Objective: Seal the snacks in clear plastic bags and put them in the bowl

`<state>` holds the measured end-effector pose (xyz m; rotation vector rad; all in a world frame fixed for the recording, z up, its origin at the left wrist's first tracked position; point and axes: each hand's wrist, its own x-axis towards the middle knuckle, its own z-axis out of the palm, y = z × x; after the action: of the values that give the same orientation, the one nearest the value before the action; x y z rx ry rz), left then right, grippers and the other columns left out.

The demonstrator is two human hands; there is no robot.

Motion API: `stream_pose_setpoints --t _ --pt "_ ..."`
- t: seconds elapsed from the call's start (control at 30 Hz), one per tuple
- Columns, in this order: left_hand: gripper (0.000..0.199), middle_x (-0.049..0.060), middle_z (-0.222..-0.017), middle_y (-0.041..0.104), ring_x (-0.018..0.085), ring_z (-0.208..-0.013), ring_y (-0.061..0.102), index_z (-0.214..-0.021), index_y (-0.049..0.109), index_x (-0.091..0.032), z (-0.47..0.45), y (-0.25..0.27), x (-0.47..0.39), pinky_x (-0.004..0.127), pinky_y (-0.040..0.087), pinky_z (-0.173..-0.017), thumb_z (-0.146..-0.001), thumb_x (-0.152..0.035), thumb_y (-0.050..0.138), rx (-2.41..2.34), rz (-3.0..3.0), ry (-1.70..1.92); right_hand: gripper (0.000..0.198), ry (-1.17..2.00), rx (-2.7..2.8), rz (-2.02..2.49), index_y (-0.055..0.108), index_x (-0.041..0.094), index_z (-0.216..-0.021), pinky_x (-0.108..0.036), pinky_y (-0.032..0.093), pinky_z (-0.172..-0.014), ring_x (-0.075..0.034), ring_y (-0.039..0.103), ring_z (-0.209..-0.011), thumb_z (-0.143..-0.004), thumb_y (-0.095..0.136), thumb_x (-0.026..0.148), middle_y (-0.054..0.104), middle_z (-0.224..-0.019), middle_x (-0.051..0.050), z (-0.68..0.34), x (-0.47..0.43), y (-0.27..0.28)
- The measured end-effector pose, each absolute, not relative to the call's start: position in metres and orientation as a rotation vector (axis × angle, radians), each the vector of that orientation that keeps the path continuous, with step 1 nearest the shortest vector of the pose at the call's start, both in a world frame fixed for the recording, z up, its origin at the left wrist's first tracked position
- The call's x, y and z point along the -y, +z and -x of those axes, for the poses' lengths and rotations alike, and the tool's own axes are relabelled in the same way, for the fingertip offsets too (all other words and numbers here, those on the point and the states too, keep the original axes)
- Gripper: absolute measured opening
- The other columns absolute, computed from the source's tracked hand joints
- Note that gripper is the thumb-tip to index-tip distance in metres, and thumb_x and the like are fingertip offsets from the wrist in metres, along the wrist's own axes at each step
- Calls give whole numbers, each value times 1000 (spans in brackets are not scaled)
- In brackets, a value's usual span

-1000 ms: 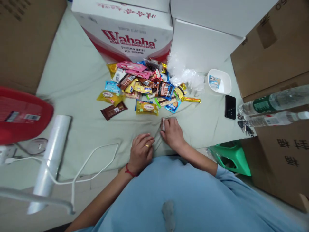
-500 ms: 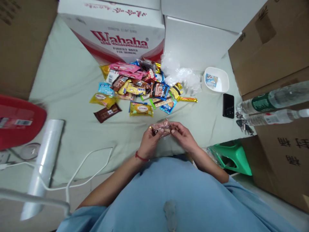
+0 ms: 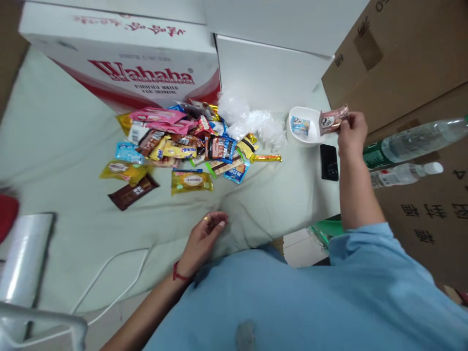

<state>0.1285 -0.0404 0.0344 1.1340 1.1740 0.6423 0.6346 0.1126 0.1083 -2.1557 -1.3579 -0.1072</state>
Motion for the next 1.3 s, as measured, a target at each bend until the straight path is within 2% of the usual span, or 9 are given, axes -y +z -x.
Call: stream_pose_setpoints --t 0.17,0.37,0.47,0.53,0.7,0.8,0.93,1.03,1.3 --pt "50 9 -107 76 25 -97 73 -110 70 -20 -108 32 57 40 61 -85 -87 -65 70 -1304 -1088 627 26 207 1604 2727 76 7 -110 -39 51 -84 -30 69 -97 -92 63 20 76 -106 -22 -647 -178 87" --pt "41 6 -104 72 21 -94 69 -112 68 -21 -106 39 58 34 57 -83 -87 -54 71 -1391 -1203 756 40 -178 1979 2695 75 6 -118 -43 46 -91 -37 53 -125 -103 49 33 70 -118 -27 -600 -168 73" --pt "27 -4 -73 55 13 -66 53 -83 57 -23 -100 39 56 25 46 -63 -84 -45 73 -1477 -1283 850 37 -332 1869 2615 75 9 -116 -43 44 -93 -36 48 -128 -100 49 29 66 -127 -25 -591 -161 87" --pt "41 -7 -61 36 11 -56 36 -66 38 -24 -94 36 55 25 35 -56 -86 -42 69 -1460 -1311 866 37 -294 1762 2496 74 12 -117 -40 45 -90 -31 55 -117 -98 45 24 68 -125 -21 -583 -154 97" --pt "52 -8 -58 23 10 -55 23 -61 22 -25 -86 33 54 25 29 -55 -89 -45 62 -1357 -1266 807 30 75 1690 2231 73 17 -106 -36 49 -88 -25 66 -91 -99 50 36 74 -97 -10 -539 -119 91" --pt "52 -8 -58 24 10 -56 23 -61 23 -26 -86 31 55 25 28 -54 -86 -47 63 -1388 -1224 773 32 151 1586 2329 71 19 -99 -38 50 -87 -27 66 -91 -91 65 49 75 -97 -10 -509 -106 70" --pt "48 -9 -58 27 10 -55 26 -61 28 -26 -85 29 60 25 29 -55 -83 -50 64 -1418 -1197 744 19 118 1490 2353 70 19 -96 -40 50 -88 -28 65 -96 -85 66 34 74 -108 -13 -487 -109 56" --pt "46 -8 -59 32 10 -57 31 -63 33 -25 -85 32 62 24 31 -56 -84 -50 65 -1390 -1196 742 10 182 1362 2230 68 20 -84 -37 50 -83 -22 62 -82 -85 65 30 71 -92 -7 -485 -96 63" --pt "27 3 -94 62 16 -84 59 -98 62 -21 -129 51 41 29 51 -75 -95 -48 63 -1010 -1264 754 41 1384 463 1292 57 23 -85 -13 28 -37 -5 39 -50 -73 90 43 56 -71 6 -442 18 71"
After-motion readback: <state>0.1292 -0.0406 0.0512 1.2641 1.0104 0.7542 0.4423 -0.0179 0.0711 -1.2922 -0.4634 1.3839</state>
